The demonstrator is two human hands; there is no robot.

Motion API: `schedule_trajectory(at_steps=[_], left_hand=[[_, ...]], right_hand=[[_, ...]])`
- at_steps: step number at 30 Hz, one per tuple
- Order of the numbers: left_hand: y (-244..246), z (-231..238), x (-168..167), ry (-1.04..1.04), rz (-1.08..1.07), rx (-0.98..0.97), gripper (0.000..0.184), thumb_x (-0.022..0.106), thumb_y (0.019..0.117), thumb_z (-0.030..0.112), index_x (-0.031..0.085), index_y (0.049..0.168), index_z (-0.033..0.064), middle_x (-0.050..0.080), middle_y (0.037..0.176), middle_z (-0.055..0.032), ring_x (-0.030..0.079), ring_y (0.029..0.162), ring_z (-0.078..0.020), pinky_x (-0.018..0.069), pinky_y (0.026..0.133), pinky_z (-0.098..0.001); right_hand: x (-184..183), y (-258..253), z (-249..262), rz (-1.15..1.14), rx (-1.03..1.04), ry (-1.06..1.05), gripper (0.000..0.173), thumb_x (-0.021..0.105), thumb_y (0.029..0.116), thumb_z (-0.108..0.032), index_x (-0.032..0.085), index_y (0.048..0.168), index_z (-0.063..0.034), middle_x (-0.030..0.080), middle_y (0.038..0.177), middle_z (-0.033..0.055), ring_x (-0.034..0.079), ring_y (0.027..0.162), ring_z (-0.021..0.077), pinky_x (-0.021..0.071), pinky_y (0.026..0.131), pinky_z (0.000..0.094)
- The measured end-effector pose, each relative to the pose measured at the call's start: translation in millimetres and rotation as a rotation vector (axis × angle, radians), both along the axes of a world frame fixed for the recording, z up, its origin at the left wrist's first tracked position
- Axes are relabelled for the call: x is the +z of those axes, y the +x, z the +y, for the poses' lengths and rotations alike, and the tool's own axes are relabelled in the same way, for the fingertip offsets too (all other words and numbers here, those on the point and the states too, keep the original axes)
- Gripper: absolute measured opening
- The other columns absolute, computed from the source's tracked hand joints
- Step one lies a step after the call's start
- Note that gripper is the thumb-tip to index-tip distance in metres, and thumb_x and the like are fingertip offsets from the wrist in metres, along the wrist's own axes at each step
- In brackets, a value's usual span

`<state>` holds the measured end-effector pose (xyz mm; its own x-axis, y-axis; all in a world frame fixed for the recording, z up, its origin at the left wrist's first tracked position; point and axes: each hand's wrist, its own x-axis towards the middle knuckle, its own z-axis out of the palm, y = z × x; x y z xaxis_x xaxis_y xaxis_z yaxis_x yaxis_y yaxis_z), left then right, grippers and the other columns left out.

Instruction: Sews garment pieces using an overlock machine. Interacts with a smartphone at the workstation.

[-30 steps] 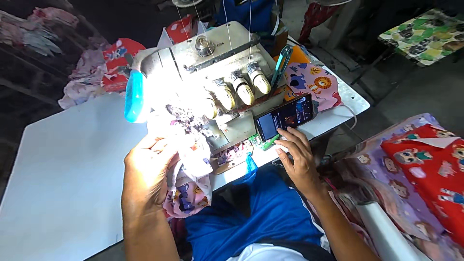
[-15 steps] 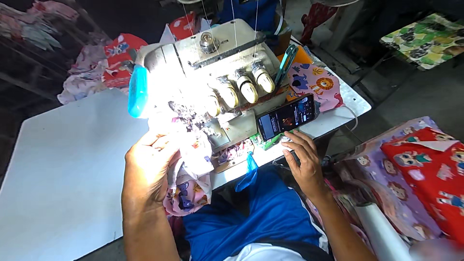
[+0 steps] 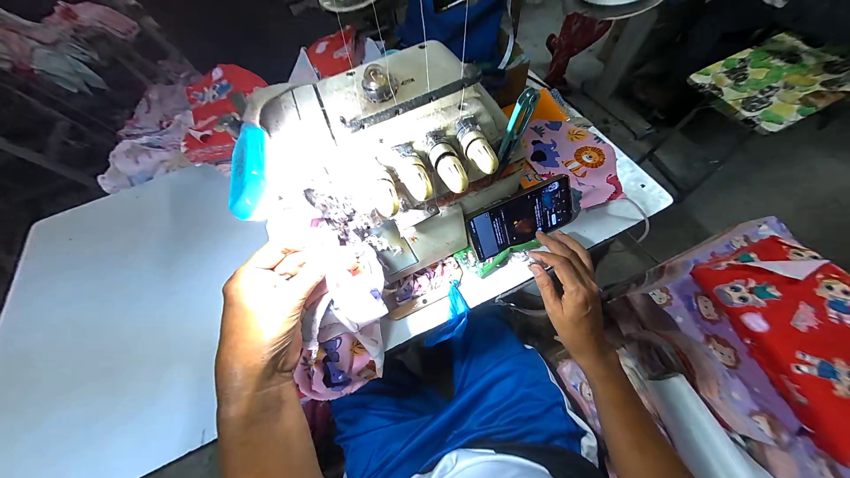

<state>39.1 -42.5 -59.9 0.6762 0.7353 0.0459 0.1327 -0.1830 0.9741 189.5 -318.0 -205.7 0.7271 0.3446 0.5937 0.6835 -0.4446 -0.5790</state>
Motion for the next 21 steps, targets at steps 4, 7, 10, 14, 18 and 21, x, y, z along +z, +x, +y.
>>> schedule_trajectory(at_steps=[4,7,10,14,18,21], left_hand=[[1.1,-0.7,0.7,-0.001,0.012,0.016,0.020,0.065,0.0941,-0.004,0.066,0.105,0.0124,0.073,0.086,0.0075,0.071,0.075,-0.0011,0.0602,0.067,-0.0190],[0.4,-0.8,-0.2,0.003,0.004,0.022,0.020,0.066,0.0935,-0.004,0.066,0.105,0.0122,0.072,0.086,0.0079,0.070,0.075,-0.0008,0.0598,0.067,-0.0187],[0.9,-2.6,1.0,0.003,0.002,0.018,0.020,0.066,0.0939,-0.004,0.066,0.105,0.0123,0.073,0.087,0.0080,0.070,0.075,-0.0003,0.0596,0.067,-0.0179],[1.3,-1.9,0.5,0.003,0.003,0.015,0.019,0.065,0.0939,-0.005,0.066,0.105,0.0110,0.073,0.087,0.0073,0.070,0.075,-0.0005,0.0595,0.067,-0.0177],[0.7,-1.8,0.3,0.006,-0.004,-0.004,0.019,0.065,0.0949,-0.004,0.066,0.107,0.0117,0.074,0.089,0.0076,0.071,0.077,-0.0005,0.0601,0.068,-0.0181],[0.6,-1.4,0.2,0.013,0.010,0.001,0.020,0.065,0.0949,-0.003,0.066,0.109,0.0118,0.074,0.090,0.0077,0.071,0.077,-0.0003,0.0596,0.068,-0.0178]], right_hand=[[7.4,2.6,-0.8,-0.035,0.001,0.030,0.026,0.056,0.1047,-0.018,0.074,0.114,-0.0035,0.065,0.138,0.0124,0.050,0.140,0.0321,0.0393,0.118,0.0444],[12.2,2.5,0.1,-0.078,-0.013,0.060,0.025,0.055,0.1047,-0.017,0.074,0.113,-0.0035,0.067,0.136,0.0126,0.051,0.139,0.0324,0.0393,0.118,0.0456],[12.5,1.7,1.6,-0.089,-0.028,0.059,0.025,0.054,0.1051,-0.017,0.074,0.112,-0.0038,0.067,0.135,0.0127,0.052,0.139,0.0322,0.0380,0.119,0.0463],[8.6,1.0,3.9,-0.098,-0.042,0.052,0.026,0.054,0.1051,-0.018,0.075,0.112,-0.0040,0.067,0.134,0.0125,0.052,0.138,0.0320,0.0380,0.118,0.0453],[4.1,1.8,6.1,-0.082,-0.040,0.032,0.025,0.055,0.1048,-0.019,0.075,0.112,-0.0044,0.067,0.135,0.0124,0.052,0.138,0.0323,0.0384,0.118,0.0452],[-0.2,1.9,7.0,-0.060,-0.045,-0.005,0.027,0.055,0.1050,-0.020,0.075,0.112,-0.0040,0.067,0.135,0.0125,0.053,0.137,0.0336,0.0392,0.117,0.0466]])
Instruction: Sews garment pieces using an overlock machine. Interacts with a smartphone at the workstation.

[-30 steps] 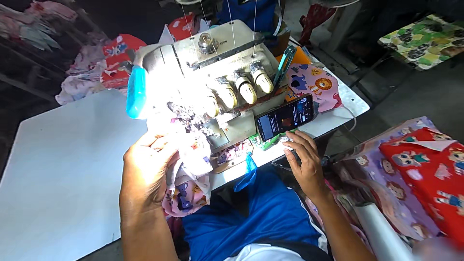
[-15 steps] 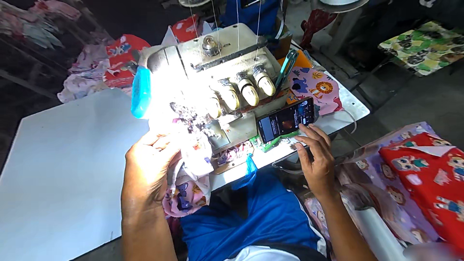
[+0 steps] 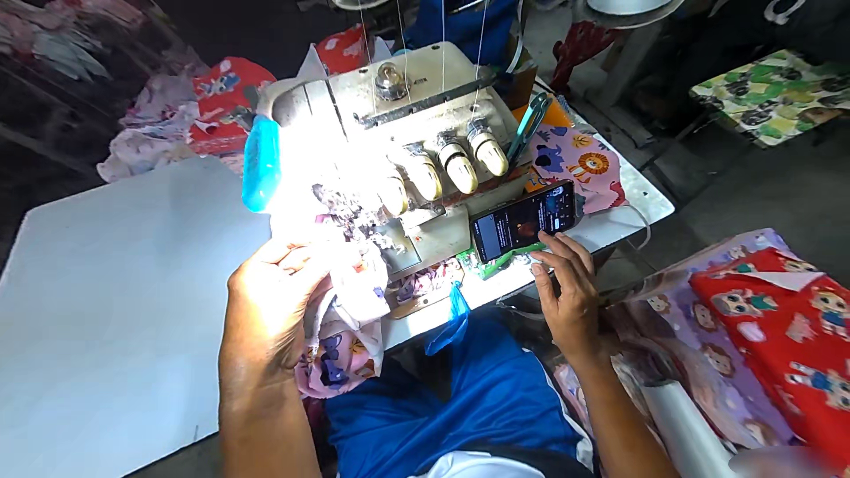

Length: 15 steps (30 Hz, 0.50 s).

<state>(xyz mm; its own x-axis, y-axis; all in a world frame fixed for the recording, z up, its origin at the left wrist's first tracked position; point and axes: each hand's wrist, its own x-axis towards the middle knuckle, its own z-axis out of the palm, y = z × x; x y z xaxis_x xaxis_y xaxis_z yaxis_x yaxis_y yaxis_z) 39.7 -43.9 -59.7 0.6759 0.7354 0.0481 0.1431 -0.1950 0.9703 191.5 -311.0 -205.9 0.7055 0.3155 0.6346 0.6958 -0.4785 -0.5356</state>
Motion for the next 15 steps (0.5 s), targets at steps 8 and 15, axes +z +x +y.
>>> schedule_trajectory(at_steps=[8,15], left_hand=[[-0.5,0.2,-1.1,0.014,0.008,0.003,0.019,0.065,0.0951,-0.002,0.066,0.106,0.0136,0.073,0.086,0.0096,0.070,0.074,0.0008,0.0595,0.067,-0.0172],[0.0,0.1,-0.3,0.016,0.024,0.011,0.019,0.064,0.0949,-0.003,0.066,0.105,0.0138,0.073,0.085,0.0098,0.069,0.073,0.0014,0.0585,0.065,-0.0162]], right_hand=[[-12.8,-5.8,9.3,0.003,0.021,-0.020,0.024,0.058,0.1033,-0.019,0.076,0.113,-0.0061,0.067,0.135,0.0112,0.055,0.135,0.0332,0.0423,0.114,0.0459],[-12.8,-7.9,9.8,0.014,0.105,-0.029,0.026,0.059,0.1030,-0.024,0.076,0.113,-0.0061,0.066,0.137,0.0092,0.052,0.138,0.0324,0.0389,0.117,0.0466]])
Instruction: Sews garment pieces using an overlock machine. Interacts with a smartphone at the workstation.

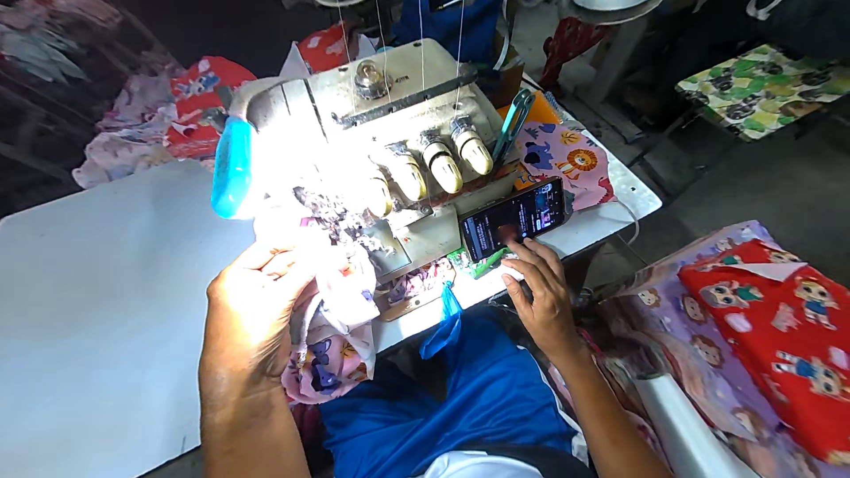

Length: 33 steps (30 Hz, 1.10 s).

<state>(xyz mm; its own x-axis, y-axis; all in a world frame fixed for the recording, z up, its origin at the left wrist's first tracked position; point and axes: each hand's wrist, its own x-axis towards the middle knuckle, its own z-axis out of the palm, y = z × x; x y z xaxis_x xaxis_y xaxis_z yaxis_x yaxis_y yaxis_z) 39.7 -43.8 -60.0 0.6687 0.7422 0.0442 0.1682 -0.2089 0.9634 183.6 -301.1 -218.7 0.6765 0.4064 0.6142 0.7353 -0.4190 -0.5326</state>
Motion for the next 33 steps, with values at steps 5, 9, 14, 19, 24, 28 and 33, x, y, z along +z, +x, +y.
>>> schedule_trajectory(at_steps=[5,9,14,19,24,28,33], left_hand=[[-0.3,0.8,-0.5,-0.006,-0.011,-0.005,0.019,0.065,0.0948,-0.003,0.066,0.105,0.0131,0.073,0.086,0.0088,0.070,0.074,0.0008,0.0590,0.066,-0.0165],[-0.7,1.1,-0.9,-0.001,-0.008,-0.014,0.019,0.064,0.0953,-0.002,0.066,0.106,0.0136,0.073,0.087,0.0094,0.069,0.074,0.0011,0.0588,0.066,-0.0166],[-1.3,1.6,-1.8,0.004,-0.025,-0.024,0.019,0.064,0.0956,-0.002,0.065,0.108,0.0130,0.074,0.088,0.0084,0.071,0.078,-0.0006,0.0604,0.069,-0.0187],[-1.1,1.9,-2.0,0.008,-0.025,-0.011,0.020,0.064,0.0948,-0.003,0.065,0.106,0.0140,0.072,0.086,0.0097,0.070,0.076,0.0005,0.0595,0.068,-0.0176],[-0.8,0.9,-1.8,-0.002,-0.024,-0.002,0.019,0.064,0.0955,-0.002,0.065,0.106,0.0136,0.073,0.087,0.0094,0.071,0.076,0.0003,0.0601,0.068,-0.0183],[-0.9,0.5,-0.8,-0.005,-0.017,0.000,0.019,0.064,0.0959,-0.002,0.065,0.107,0.0132,0.073,0.087,0.0095,0.070,0.076,0.0009,0.0596,0.068,-0.0178],[-0.6,0.2,-0.2,0.001,-0.021,-0.016,0.019,0.064,0.0957,-0.002,0.066,0.107,0.0131,0.073,0.087,0.0096,0.070,0.077,0.0009,0.0593,0.069,-0.0171]], right_hand=[[-0.5,-1.1,-1.3,-0.004,0.037,0.041,0.024,0.060,0.1023,-0.022,0.076,0.112,-0.0065,0.068,0.135,0.0079,0.051,0.139,0.0315,0.0377,0.118,0.0467],[-0.7,0.4,-3.9,-0.015,0.002,0.042,0.024,0.059,0.1027,-0.021,0.076,0.111,-0.0066,0.067,0.135,0.0097,0.052,0.138,0.0328,0.0383,0.118,0.0471],[2.7,6.3,-7.2,0.021,-0.124,-0.008,0.028,0.055,0.1049,-0.023,0.075,0.115,-0.0054,0.064,0.139,0.0144,0.051,0.138,0.0350,0.0396,0.115,0.0485],[5.5,1.2,3.0,0.015,-0.072,-0.006,0.027,0.058,0.1033,-0.024,0.075,0.114,-0.0058,0.064,0.138,0.0142,0.051,0.138,0.0351,0.0404,0.115,0.0481],[5.7,-6.7,11.5,0.024,0.033,0.010,0.026,0.059,0.1028,-0.025,0.075,0.115,-0.0074,0.064,0.139,0.0100,0.050,0.140,0.0328,0.0381,0.117,0.0476],[5.2,-10.0,12.5,0.026,0.076,0.023,0.026,0.061,0.1024,-0.024,0.076,0.114,-0.0078,0.065,0.139,0.0083,0.049,0.140,0.0315,0.0375,0.118,0.0470],[3.7,-10.7,6.6,0.007,0.085,0.029,0.025,0.060,0.1026,-0.024,0.076,0.113,-0.0072,0.065,0.138,0.0080,0.049,0.141,0.0314,0.0366,0.119,0.0472]])
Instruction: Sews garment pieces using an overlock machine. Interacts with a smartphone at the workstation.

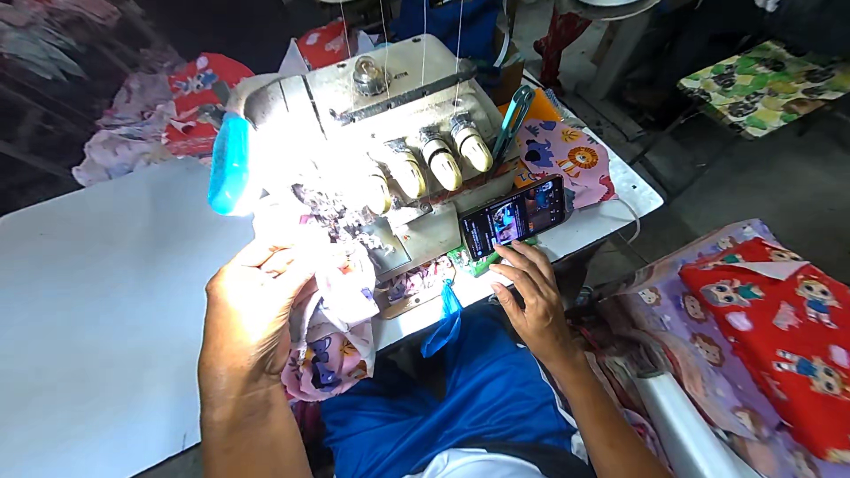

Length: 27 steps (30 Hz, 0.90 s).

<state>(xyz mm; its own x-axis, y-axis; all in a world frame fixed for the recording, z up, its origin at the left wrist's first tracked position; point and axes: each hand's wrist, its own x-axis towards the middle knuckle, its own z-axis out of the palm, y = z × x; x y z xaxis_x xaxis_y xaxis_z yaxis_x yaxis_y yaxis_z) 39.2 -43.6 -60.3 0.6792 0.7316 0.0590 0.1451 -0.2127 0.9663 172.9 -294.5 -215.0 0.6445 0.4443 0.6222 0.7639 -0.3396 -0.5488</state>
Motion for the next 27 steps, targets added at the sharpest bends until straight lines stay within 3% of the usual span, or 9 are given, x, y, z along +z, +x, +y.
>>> schedule_trajectory(at_steps=[15,27], left_hand=[[-0.4,0.9,-0.6,-0.011,-0.021,-0.021,0.020,0.065,0.0945,-0.003,0.066,0.107,0.0128,0.075,0.089,0.0085,0.072,0.077,-0.0002,0.0602,0.069,-0.0179],[0.1,1.1,-0.8,-0.013,-0.018,-0.009,0.020,0.064,0.0948,-0.004,0.065,0.106,0.0129,0.074,0.089,0.0086,0.071,0.078,-0.0004,0.0601,0.069,-0.0179]], right_hand=[[4.8,19.6,-13.4,0.018,-0.206,-0.048,0.029,0.056,0.1049,-0.022,0.073,0.119,-0.0037,0.063,0.140,0.0135,0.051,0.139,0.0345,0.0391,0.116,0.0472],[4.5,-0.1,7.1,0.012,0.043,0.021,0.025,0.061,0.1020,-0.022,0.075,0.115,-0.0055,0.067,0.136,0.0077,0.051,0.140,0.0311,0.0381,0.118,0.0469]])
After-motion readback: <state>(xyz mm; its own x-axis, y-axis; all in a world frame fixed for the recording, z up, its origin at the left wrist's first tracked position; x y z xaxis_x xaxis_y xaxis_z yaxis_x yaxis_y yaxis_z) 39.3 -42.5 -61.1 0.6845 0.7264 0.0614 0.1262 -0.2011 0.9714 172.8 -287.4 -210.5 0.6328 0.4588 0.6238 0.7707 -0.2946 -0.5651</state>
